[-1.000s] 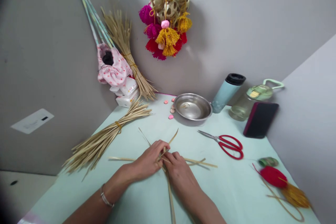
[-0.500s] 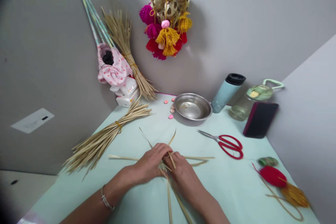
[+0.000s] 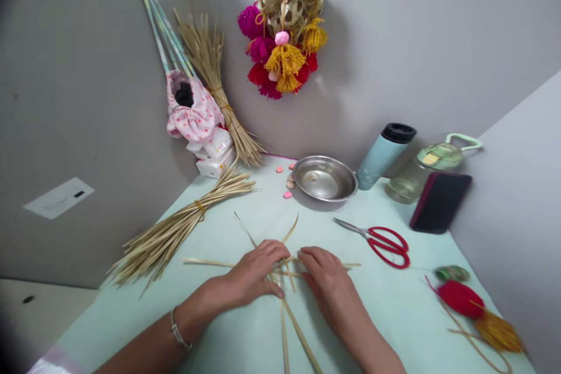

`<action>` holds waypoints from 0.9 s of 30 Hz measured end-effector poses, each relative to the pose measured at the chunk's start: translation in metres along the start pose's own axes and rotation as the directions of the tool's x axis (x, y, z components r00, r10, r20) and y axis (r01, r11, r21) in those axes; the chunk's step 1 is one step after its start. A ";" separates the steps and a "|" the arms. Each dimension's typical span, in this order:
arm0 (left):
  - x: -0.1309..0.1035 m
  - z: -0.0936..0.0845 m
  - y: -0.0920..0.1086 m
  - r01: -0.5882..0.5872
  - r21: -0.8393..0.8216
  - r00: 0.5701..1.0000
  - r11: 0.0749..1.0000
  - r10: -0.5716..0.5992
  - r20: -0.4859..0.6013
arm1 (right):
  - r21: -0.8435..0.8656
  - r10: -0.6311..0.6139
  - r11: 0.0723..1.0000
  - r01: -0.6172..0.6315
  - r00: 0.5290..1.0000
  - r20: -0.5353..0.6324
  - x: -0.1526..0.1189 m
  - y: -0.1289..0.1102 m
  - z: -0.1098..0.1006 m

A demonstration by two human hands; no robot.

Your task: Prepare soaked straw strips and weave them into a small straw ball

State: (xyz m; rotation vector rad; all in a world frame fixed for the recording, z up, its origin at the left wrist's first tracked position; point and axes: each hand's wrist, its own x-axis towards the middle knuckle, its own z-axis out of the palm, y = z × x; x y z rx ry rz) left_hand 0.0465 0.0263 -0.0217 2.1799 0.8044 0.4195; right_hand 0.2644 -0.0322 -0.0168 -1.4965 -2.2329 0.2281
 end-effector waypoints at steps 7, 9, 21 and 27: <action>0.000 0.001 0.000 0.018 0.002 1.000 1.000 -0.018 0.002 | -0.244 0.077 0.969 -0.043 0.988 0.133 0.005 0.002 -0.004; -0.001 0.000 0.001 0.012 0.005 1.000 1.000 -0.012 0.004 | -0.262 0.094 0.964 -0.054 0.985 0.146 0.009 -0.001 -0.004; -0.001 -0.003 0.004 -0.001 0.002 1.000 1.000 0.001 0.024 | -0.360 0.314 0.910 -0.204 0.907 0.280 0.009 -0.023 -0.016; -0.001 -0.002 0.002 -0.014 -0.011 1.000 1.000 0.015 0.022 | -0.400 0.419 0.870 -0.287 0.858 0.296 0.007 -0.023 -0.018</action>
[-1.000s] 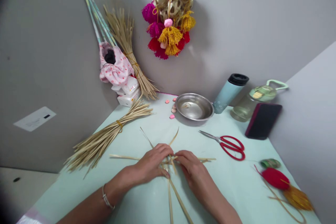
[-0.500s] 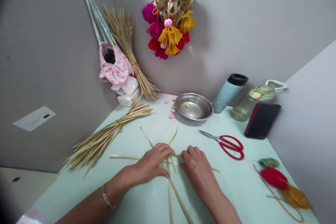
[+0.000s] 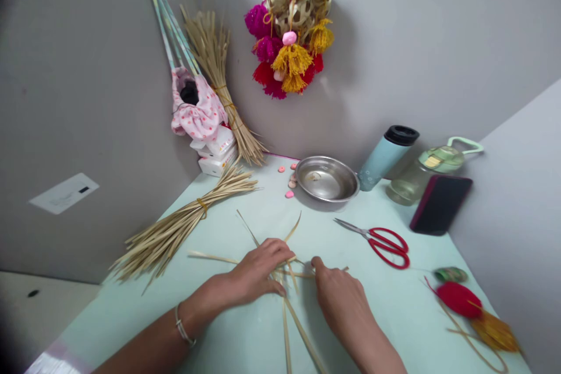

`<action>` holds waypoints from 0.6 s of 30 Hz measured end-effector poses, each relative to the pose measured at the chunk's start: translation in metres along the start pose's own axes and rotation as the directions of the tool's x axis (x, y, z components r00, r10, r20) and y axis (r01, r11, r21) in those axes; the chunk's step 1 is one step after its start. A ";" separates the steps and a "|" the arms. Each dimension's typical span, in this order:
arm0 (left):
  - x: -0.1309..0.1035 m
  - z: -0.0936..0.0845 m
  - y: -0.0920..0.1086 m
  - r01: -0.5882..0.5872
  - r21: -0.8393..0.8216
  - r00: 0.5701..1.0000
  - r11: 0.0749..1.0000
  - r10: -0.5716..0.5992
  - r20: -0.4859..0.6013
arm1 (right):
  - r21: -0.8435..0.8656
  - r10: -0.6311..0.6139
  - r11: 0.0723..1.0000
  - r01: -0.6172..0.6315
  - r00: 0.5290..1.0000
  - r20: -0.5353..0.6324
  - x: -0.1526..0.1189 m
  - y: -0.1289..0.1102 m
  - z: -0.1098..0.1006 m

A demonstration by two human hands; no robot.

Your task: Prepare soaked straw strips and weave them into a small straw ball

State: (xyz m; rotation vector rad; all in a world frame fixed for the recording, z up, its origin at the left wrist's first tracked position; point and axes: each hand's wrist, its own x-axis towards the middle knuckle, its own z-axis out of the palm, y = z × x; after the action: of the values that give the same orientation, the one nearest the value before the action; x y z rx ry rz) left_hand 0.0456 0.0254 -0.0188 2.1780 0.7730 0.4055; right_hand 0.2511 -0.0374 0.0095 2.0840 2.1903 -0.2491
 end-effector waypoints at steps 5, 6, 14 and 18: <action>-0.001 0.000 -0.001 -0.015 0.004 1.000 1.000 0.015 -0.012 | 0.147 0.007 0.989 0.013 0.991 -0.136 0.000 0.003 0.005; -0.001 0.001 -0.001 -0.015 0.006 1.000 1.000 0.015 -0.015 | 0.224 0.010 0.974 0.031 0.983 -0.181 0.000 0.003 0.006; 0.000 -0.001 0.000 -0.026 -0.051 0.999 0.998 0.024 -0.033 | 0.519 0.081 0.849 0.099 0.946 -0.313 0.006 -0.006 0.017; -0.001 0.003 -0.001 -0.032 -0.082 0.997 0.996 0.026 -0.077 | 0.589 0.120 0.799 0.116 0.930 -0.346 0.007 -0.015 0.018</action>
State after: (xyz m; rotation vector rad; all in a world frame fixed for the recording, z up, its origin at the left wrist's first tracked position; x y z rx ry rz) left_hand 0.0460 0.0241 -0.0213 2.1082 0.7531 0.5294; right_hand 0.2354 -0.0342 -0.0088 2.6427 2.5743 -0.6949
